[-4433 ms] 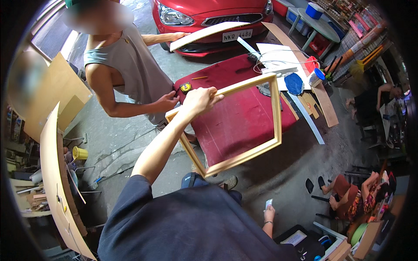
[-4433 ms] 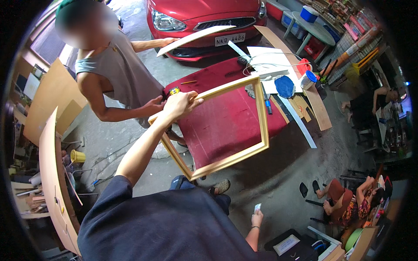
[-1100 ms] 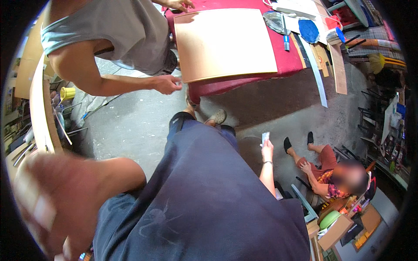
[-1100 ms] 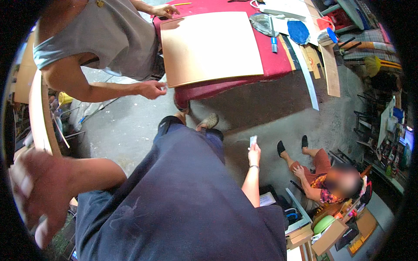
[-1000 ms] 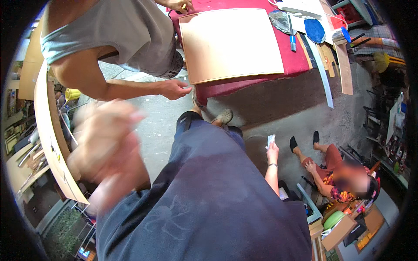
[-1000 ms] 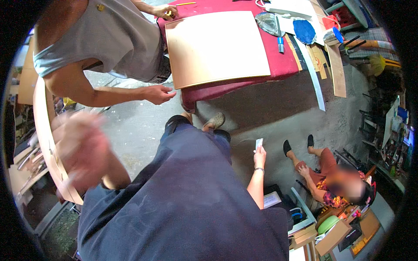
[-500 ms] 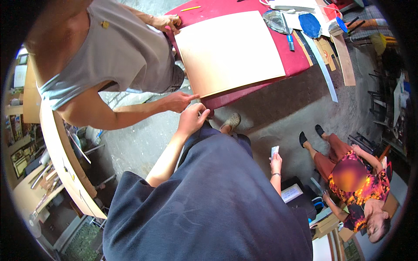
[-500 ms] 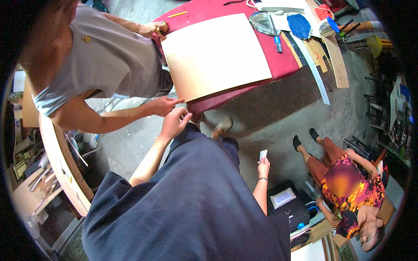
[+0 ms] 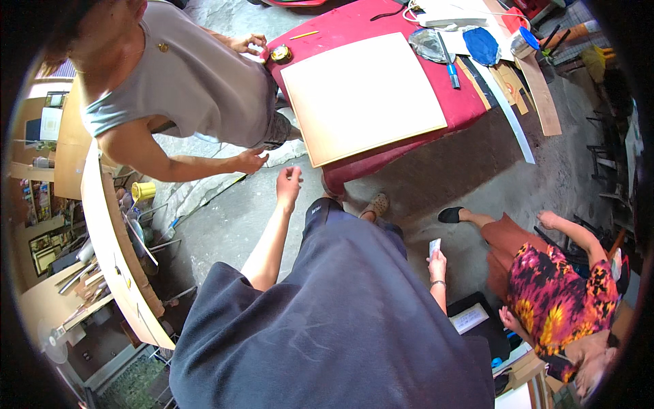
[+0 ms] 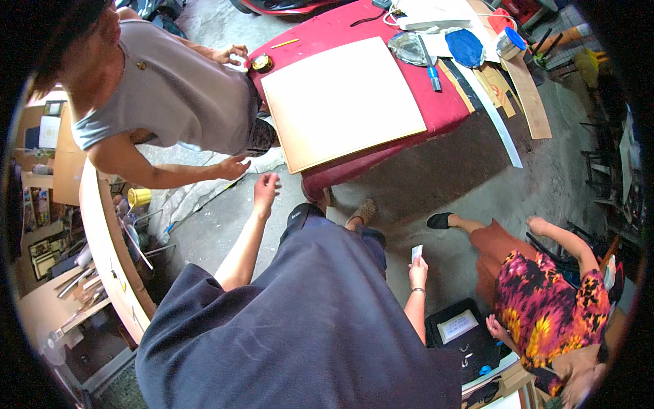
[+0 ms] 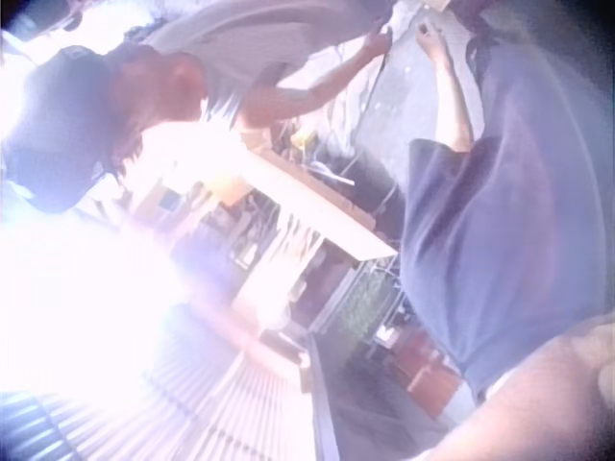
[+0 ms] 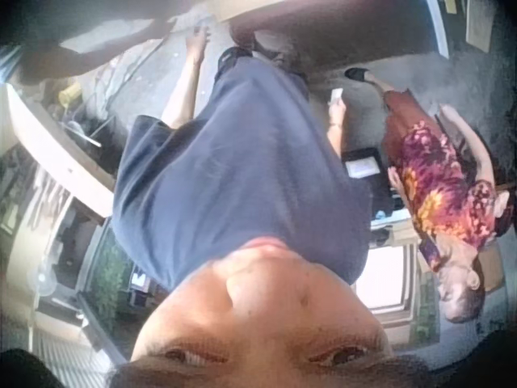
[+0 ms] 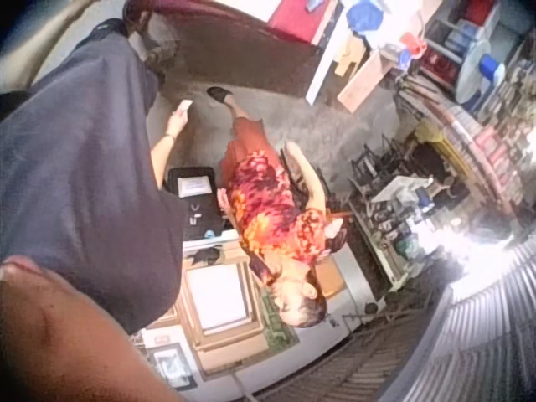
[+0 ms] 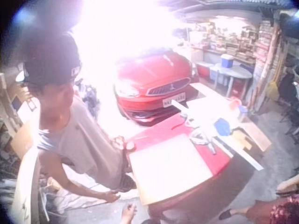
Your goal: The person sands a rectangular wooden frame with a sanding block, moving along the edges and corners. Another person briefly places a flat wooden panel on the workbench, which the person then removes. The person continues sanding the frame.
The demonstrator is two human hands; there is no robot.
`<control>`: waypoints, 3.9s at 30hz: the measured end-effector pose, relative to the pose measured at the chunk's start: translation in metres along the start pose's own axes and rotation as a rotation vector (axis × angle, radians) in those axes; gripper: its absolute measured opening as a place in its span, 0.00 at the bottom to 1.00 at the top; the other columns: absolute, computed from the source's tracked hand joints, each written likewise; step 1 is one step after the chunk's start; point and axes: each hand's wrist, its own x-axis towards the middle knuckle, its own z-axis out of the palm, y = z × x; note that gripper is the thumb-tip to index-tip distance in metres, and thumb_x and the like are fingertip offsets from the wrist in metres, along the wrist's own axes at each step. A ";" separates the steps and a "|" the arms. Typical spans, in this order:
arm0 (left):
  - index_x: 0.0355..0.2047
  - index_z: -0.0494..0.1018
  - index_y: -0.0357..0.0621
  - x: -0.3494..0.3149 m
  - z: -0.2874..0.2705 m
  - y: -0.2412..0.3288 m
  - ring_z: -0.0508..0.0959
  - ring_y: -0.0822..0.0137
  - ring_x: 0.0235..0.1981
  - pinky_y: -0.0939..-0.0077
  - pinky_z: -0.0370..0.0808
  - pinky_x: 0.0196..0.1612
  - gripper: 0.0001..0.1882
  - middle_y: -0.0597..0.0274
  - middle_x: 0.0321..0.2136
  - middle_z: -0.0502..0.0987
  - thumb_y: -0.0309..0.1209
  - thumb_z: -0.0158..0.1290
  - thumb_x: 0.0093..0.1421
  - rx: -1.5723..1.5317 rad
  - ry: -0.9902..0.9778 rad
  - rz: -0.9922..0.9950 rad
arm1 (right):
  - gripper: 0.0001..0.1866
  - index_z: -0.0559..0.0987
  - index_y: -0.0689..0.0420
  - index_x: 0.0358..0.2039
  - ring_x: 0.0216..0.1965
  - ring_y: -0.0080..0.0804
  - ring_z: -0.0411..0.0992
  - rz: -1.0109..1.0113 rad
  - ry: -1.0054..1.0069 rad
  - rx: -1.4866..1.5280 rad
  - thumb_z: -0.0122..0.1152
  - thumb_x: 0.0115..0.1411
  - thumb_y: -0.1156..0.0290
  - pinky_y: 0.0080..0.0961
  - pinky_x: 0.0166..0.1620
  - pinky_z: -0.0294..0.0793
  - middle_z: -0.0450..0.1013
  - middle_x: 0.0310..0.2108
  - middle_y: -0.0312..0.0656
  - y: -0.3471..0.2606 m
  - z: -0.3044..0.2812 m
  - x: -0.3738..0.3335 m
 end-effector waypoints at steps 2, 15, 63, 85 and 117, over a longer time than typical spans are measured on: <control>0.57 0.70 0.42 0.023 0.000 0.006 0.80 0.65 0.45 0.65 0.77 0.44 0.25 0.58 0.48 0.78 0.47 0.54 0.69 -0.114 0.055 -0.022 | 0.27 0.75 0.57 0.63 0.32 0.29 0.79 -0.006 -0.076 -0.057 0.45 0.76 0.52 0.27 0.25 0.69 0.80 0.41 0.42 -0.008 0.000 0.006; 0.56 0.72 0.47 0.052 0.017 0.066 0.76 0.67 0.54 0.67 0.73 0.53 0.28 0.64 0.48 0.80 0.54 0.56 0.67 -0.717 -0.432 -0.180 | 0.24 0.78 0.67 0.52 0.34 0.29 0.78 -0.075 0.136 0.024 0.44 0.76 0.57 0.29 0.35 0.76 0.79 0.39 0.44 -0.098 0.007 -0.056; 0.62 0.65 0.32 0.076 -0.006 0.116 0.73 0.50 0.60 0.58 0.69 0.63 0.39 0.40 0.61 0.70 0.51 0.62 0.63 -0.165 -0.322 0.170 | 0.23 0.73 0.67 0.55 0.44 0.28 0.78 -0.938 -0.021 0.198 0.66 0.62 0.73 0.25 0.52 0.75 0.78 0.47 0.44 -0.682 -0.078 -0.224; 0.67 0.63 0.38 -0.029 -0.162 0.008 0.72 0.52 0.63 0.53 0.69 0.67 0.30 0.51 0.64 0.71 0.46 0.47 0.74 -1.341 -0.007 0.179 | 0.24 0.72 0.62 0.59 0.36 0.27 0.79 -0.558 -0.402 0.670 0.55 0.74 0.57 0.23 0.33 0.79 0.81 0.46 0.48 -0.467 -0.027 -0.036; 0.59 0.71 0.41 -0.004 0.175 0.144 0.73 0.46 0.50 0.55 0.71 0.54 0.30 0.50 0.48 0.74 0.32 0.64 0.56 0.805 -0.437 1.002 | 0.33 0.66 0.60 0.68 0.49 0.41 0.81 -0.216 0.044 1.003 0.42 0.76 0.46 0.30 0.43 0.84 0.74 0.58 0.44 -0.251 0.070 -0.026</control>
